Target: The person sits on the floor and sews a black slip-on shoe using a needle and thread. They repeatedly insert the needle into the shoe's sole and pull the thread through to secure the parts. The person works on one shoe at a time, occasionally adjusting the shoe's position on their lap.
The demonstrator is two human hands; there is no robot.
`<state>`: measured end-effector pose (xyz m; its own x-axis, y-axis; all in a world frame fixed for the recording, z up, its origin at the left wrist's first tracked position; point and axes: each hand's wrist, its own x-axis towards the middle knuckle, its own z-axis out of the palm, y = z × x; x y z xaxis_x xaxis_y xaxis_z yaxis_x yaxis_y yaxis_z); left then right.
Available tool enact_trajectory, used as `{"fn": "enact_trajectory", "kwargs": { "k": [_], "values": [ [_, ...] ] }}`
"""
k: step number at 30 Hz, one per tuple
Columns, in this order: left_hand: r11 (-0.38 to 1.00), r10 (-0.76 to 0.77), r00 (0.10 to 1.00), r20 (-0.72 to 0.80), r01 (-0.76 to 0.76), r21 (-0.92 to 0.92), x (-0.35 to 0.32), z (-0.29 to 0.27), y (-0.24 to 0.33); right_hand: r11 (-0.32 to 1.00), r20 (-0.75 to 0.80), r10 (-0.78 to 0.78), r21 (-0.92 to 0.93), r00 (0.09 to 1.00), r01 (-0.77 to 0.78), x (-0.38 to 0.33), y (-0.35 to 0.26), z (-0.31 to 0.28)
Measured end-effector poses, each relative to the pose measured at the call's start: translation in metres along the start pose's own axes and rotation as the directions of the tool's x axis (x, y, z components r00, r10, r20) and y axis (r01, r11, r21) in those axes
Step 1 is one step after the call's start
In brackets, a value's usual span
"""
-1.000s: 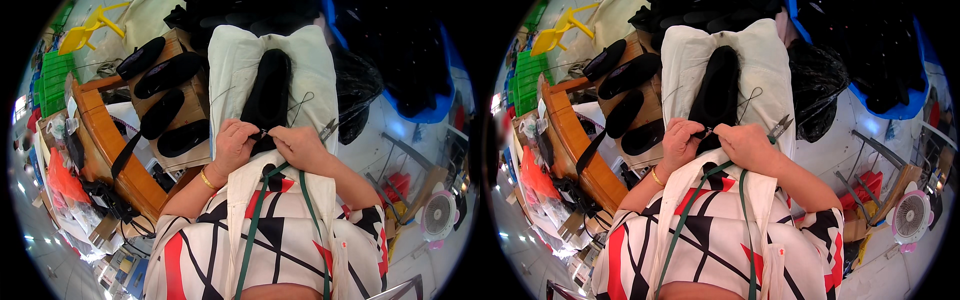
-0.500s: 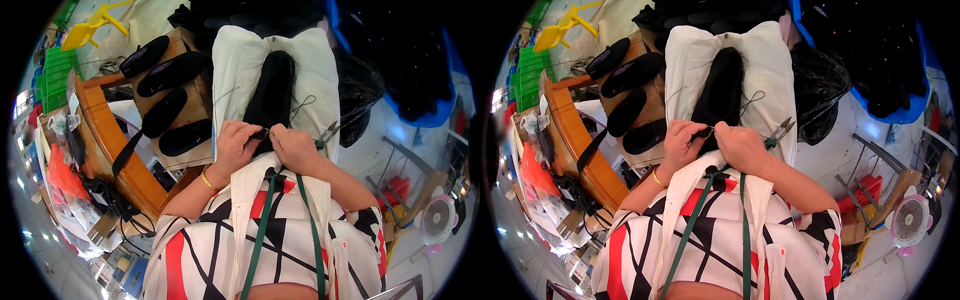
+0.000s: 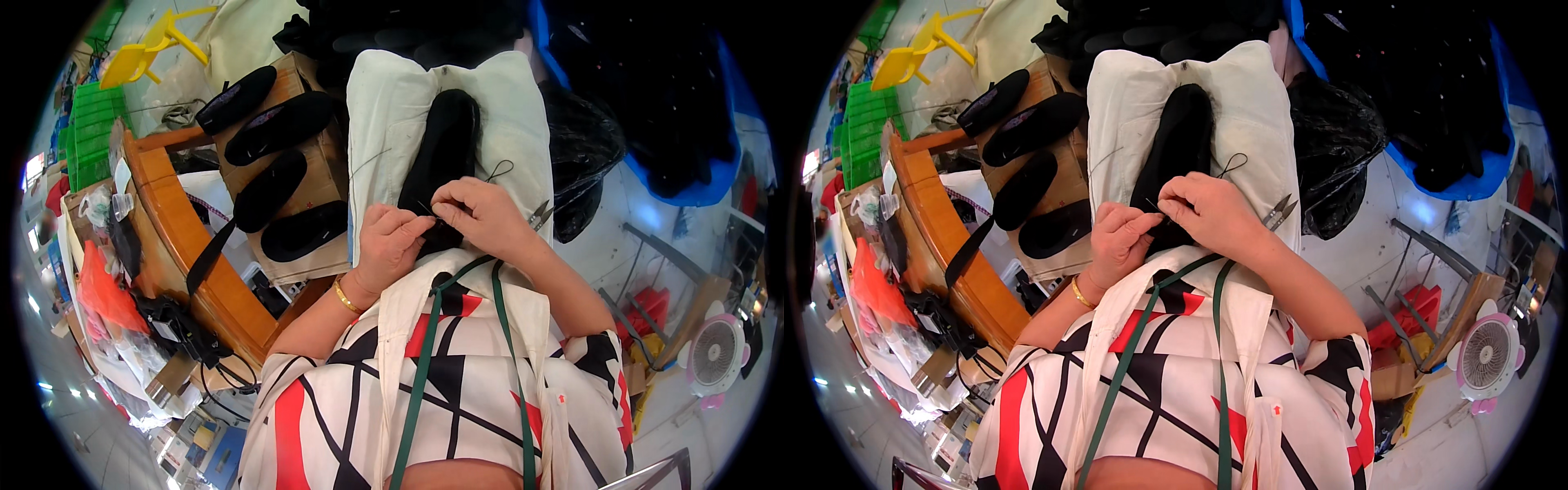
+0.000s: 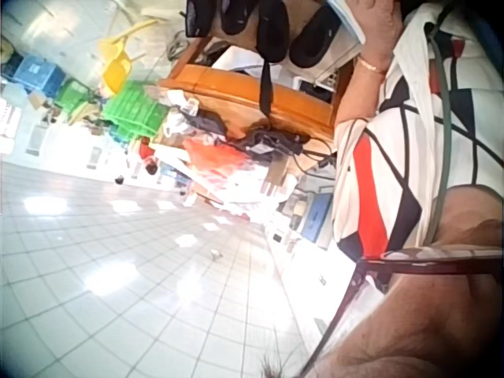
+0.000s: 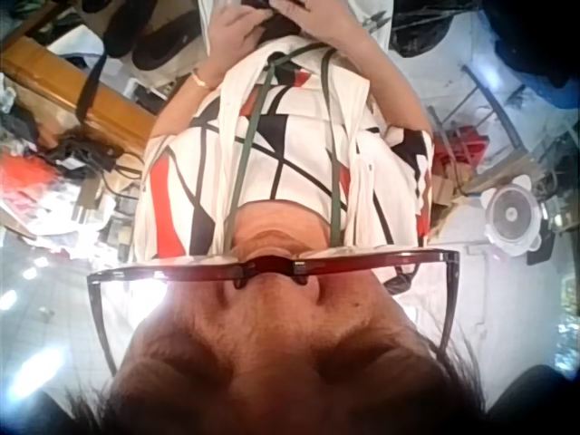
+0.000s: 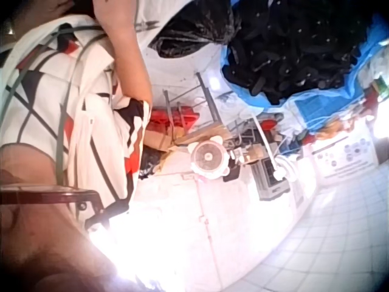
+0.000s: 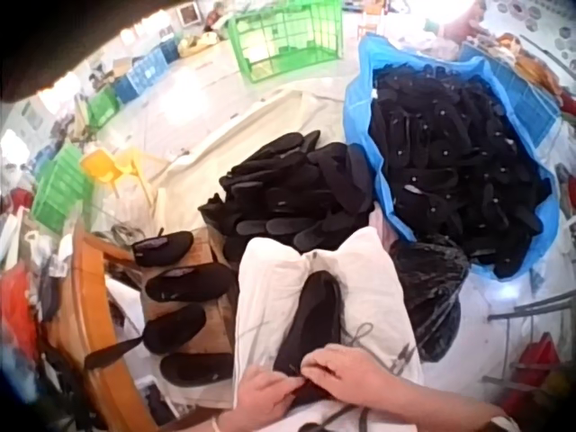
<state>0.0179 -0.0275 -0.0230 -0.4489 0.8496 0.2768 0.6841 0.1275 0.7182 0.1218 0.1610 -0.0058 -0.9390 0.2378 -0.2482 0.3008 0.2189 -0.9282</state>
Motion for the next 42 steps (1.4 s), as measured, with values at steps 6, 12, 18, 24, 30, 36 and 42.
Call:
{"fn": "enact_trajectory", "kwargs": {
  "k": [6, 12, 18, 24, 30, 36, 42],
  "values": [
    [0.995, 0.081, 0.997, -0.013, -0.08, 0.052, 0.002, 0.001, 0.0, 0.996, 0.06, -0.066, -0.053, 0.996, 0.069, 0.012, 0.006, 0.007],
    [0.987, 0.153, 0.988, 0.02, -0.154, 0.051, -0.001, 0.009, -0.009, 0.948, -0.21, -0.307, -0.152, 0.928, 0.279, 0.021, -0.011, 0.036],
    [0.998, -0.045, 0.99, 0.132, 0.05, -0.028, 0.015, -0.007, 0.001, 0.765, 0.0, 0.234, 0.617, 0.972, -0.184, 0.028, -0.019, -0.001],
    [0.997, -0.024, 0.984, 0.174, 0.037, -0.067, 0.018, -0.01, -0.004, 0.621, -0.238, 0.039, 0.767, 0.971, 0.163, 0.029, -0.054, -0.073],
    [0.99, -0.083, 0.967, 0.24, 0.107, -0.09, 0.025, -0.015, 0.0, 0.051, -0.354, -0.28, 0.923, 0.892, 0.382, 0.039, -0.086, -0.152],
    [0.959, -0.208, 0.93, 0.304, 0.256, -0.125, 0.036, -0.015, 0.005, 0.113, -0.275, -0.472, 0.923, 0.838, 0.367, 0.052, -0.075, -0.188],
    [0.722, -0.545, 0.727, 0.418, 0.66, -0.206, 0.033, -0.011, 0.001, 0.188, -0.461, -0.345, 0.82, 0.818, 0.541, 0.041, -0.098, -0.208]
  ]
}}
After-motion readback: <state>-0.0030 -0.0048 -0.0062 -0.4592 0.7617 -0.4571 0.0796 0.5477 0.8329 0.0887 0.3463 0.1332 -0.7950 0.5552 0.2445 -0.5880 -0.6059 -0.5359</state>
